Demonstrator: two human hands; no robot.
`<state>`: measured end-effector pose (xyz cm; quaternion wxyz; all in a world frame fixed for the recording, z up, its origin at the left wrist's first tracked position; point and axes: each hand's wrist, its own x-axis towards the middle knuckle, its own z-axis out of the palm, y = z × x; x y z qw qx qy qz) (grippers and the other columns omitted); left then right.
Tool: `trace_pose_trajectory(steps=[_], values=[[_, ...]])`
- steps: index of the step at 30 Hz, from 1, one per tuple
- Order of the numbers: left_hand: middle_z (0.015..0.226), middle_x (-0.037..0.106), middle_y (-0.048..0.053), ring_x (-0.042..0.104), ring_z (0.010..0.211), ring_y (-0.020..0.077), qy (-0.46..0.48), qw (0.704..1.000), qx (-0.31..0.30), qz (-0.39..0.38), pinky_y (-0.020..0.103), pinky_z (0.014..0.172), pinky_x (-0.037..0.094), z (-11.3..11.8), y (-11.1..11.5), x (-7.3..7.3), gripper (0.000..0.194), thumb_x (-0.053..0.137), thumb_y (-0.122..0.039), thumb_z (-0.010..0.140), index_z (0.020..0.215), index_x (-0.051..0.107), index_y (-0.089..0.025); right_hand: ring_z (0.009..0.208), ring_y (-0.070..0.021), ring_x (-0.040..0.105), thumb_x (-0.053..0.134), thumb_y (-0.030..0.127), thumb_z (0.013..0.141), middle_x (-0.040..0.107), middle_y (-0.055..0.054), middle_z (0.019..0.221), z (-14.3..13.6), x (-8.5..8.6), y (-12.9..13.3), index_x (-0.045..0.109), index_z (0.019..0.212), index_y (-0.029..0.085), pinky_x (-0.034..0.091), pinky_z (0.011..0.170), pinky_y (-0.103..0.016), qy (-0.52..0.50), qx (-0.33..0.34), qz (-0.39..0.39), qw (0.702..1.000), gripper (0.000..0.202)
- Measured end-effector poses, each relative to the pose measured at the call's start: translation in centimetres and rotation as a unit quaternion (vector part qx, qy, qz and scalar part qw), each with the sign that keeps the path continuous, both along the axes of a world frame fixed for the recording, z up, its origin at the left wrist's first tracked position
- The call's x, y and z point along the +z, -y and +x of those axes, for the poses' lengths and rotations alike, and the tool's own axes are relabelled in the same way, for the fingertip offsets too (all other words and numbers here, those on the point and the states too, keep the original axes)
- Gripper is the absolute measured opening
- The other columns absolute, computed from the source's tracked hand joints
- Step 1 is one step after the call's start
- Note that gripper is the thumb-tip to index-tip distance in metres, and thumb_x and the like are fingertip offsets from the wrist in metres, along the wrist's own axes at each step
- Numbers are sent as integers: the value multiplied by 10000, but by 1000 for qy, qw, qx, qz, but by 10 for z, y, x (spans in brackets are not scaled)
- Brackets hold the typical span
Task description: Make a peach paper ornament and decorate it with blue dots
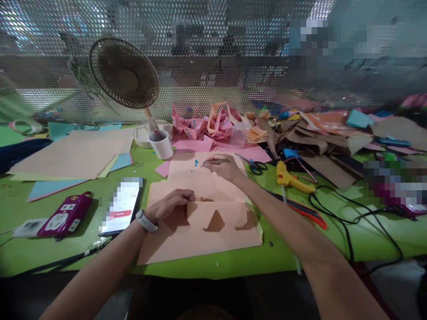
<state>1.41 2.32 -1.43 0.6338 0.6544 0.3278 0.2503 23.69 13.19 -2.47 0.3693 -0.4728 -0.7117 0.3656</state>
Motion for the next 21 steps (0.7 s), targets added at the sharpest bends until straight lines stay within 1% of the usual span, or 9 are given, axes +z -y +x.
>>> trace_pose_trajectory(steps=[2,5,7,10,14,17,21], values=[[633,545,9,511,612,154,-1,1000,1,-2,273,594,395,1,0,2,166,449,-297,779,703,521,-169,640,-167,661,713,533,730,719,-42,727,4,-1,-4,721,857,200,477,513,-235,-51,-30,-25,998,356],[627,555,14,510,608,155,-8,1000,4,0,272,586,389,1,0,2,179,437,-295,787,702,529,-167,690,-175,685,700,555,737,738,-56,781,5,0,-9,706,843,208,500,528,-230,-107,-51,-26,993,363],[628,567,20,510,609,156,-11,1000,5,-2,273,590,390,1,0,2,191,433,-297,792,703,536,-164,690,-171,683,696,547,741,737,-53,780,1,0,-10,703,845,209,503,536,-231,-121,-47,-21,991,354],[633,575,23,514,615,157,-13,1000,5,-7,276,602,395,0,0,1,195,438,-303,790,713,545,-160,681,-166,671,726,512,709,722,-42,765,-9,-4,-9,710,821,203,508,552,-241,-132,-25,-16,991,329],[644,569,19,516,623,158,-19,1000,5,0,277,610,398,0,-1,2,188,441,-307,790,722,541,-163,662,-168,665,741,501,680,710,-38,746,-20,-12,-10,709,794,198,535,571,-267,-149,-7,-34,988,325],[631,547,11,504,619,157,-29,1000,9,7,275,600,396,1,0,6,187,435,-311,783,698,524,-171,640,-163,662,741,508,670,701,-33,706,-22,-16,-14,700,776,194,556,597,-281,-156,-5,-44,987,334],[625,535,8,496,614,154,-29,999,8,11,275,604,402,2,1,8,188,429,-313,787,688,509,-174,666,-148,670,745,526,665,717,-38,780,-18,-19,-20,690,782,195,568,645,-274,-165,-20,-42,985,356]])
